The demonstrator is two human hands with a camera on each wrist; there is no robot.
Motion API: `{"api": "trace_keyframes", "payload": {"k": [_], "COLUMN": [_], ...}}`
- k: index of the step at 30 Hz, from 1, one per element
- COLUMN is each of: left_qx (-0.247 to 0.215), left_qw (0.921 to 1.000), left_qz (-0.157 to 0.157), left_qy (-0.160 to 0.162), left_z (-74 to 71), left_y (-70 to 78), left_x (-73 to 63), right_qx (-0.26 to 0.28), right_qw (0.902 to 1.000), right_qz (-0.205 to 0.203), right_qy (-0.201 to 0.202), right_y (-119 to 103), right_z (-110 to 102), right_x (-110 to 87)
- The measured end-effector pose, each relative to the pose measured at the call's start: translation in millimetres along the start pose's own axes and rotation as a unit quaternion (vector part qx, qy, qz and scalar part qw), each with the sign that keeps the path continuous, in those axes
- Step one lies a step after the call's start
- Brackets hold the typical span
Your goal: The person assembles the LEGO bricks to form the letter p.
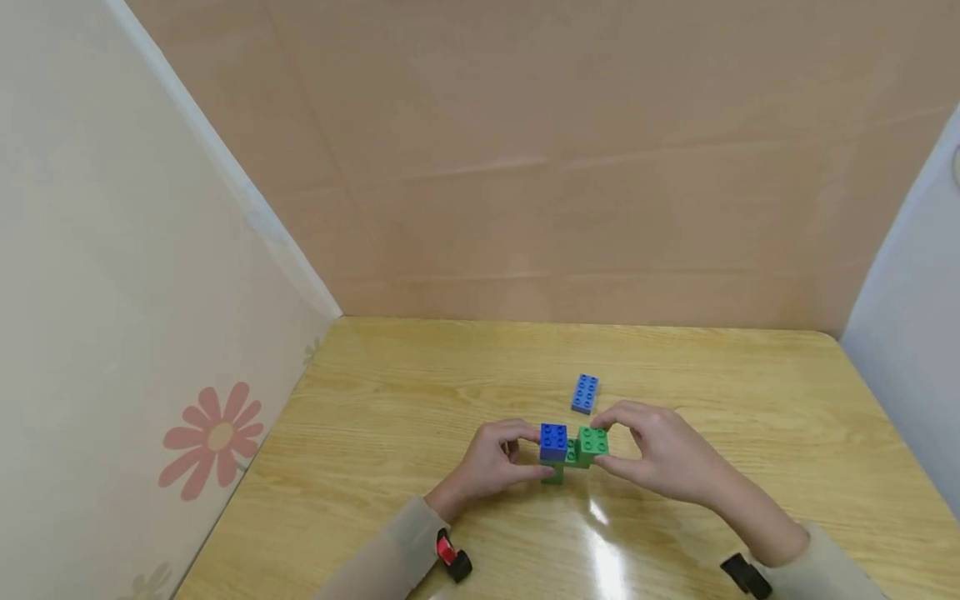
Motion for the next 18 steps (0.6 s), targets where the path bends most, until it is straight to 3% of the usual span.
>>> {"api": "trace_keyframes", "payload": {"k": [7,18], "left_qx": [-0.003,-0.026], "left_qw": [1.0000,0.9988], "left_qz": [-0.003,0.038], "left_qy": [0.001,0.013], "left_z": [-0.2,-0.4], "left_y": [0.0,-2.6], "left_x": [-0.4,1.6], "right_qx": [-0.009,-0.011], "right_qw": [0.9999,0.9999], "right_qz": [0.007,0.010], "right_qy": [-0.002,-0.001], "right_y": [-2.0,-1.8], "right_z": [-0.3,0.2], "right_x": [1.0,1.0]}}
Point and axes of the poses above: each hand's wrist, its own x-axis towards the middle knuckle, its own z-axis out of the palm, y = z × x, the point moved 1 cm from there along x, towards the middle knuckle, and after that the axes turned 12 degrees about -y, right-handed, at the moved point
